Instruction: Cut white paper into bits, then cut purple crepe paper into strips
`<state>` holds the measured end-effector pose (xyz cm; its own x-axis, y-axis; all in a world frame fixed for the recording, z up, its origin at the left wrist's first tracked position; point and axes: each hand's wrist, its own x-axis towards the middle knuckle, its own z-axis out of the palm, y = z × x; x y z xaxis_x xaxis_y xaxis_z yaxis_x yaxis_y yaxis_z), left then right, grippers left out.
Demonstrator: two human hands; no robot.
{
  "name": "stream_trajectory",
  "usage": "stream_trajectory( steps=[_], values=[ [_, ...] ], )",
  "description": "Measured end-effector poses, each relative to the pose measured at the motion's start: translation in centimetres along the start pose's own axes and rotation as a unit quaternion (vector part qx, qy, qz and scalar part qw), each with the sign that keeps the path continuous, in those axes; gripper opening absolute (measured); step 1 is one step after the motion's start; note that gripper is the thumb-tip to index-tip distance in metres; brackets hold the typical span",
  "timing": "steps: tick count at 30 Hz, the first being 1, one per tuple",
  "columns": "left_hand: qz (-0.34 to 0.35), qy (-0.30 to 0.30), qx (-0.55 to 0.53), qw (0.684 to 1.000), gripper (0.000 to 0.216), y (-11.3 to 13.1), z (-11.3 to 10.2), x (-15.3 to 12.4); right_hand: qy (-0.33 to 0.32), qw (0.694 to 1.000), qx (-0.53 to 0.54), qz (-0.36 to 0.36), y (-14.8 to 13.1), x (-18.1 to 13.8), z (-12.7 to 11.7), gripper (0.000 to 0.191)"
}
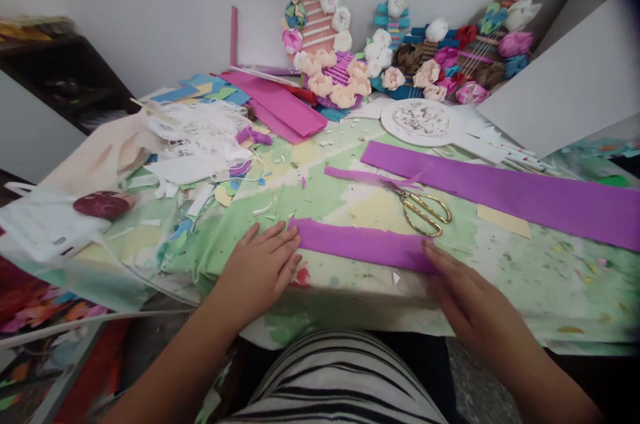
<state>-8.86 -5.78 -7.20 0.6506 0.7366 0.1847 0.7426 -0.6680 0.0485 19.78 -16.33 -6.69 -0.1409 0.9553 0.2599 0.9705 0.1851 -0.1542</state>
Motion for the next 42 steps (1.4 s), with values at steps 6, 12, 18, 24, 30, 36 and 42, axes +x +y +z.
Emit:
stream_trajectory(
  steps=[6, 12, 18, 24, 30, 36, 42],
  values=[
    [-0.029, -0.006, 0.034, 0.999, 0.033, 1.5, -0.9, 1.0, 0.054, 0.998, 0.013, -0.008, -0.7, -0.6, -0.3, 0.038],
    [-0.065, 0.027, 0.062, 0.996, 0.035, 4.8, -1.4, 2.3, 0.004, 0.999, -0.033, -0.039, -3.2, 1.1, 0.5, 0.024],
    [0.000, 0.035, 0.044, 0.998, 0.022, 6.4, -1.5, 3.5, -0.024, 0.999, -0.029, -0.039, -3.1, 0.8, 0.5, 0.023],
    [0.096, -0.004, -0.013, 0.995, 0.021, 8.5, -1.4, 6.2, -0.026, 0.998, -0.047, -0.041, -3.0, 0.8, 0.0, 0.023],
    [0.081, -0.037, -0.016, 0.996, 0.021, 9.3, -0.8, 8.3, -0.022, 0.998, -0.014, -0.053, -2.5, 0.2, 0.2, 0.019],
    [0.108, -0.068, -0.052, 0.991, 0.019, 8.6, -0.5, 9.2, 0.078, 0.995, -0.041, 0.052, 2.1, -1.8, -1.8, 0.016],
    [0.072, -0.072, -0.083, 0.991, 0.025, 8.1, -0.6, 9.3, -0.010, 0.978, -0.128, 0.163, 10.4, -2.6, -4.0, 0.023]
  ],
)
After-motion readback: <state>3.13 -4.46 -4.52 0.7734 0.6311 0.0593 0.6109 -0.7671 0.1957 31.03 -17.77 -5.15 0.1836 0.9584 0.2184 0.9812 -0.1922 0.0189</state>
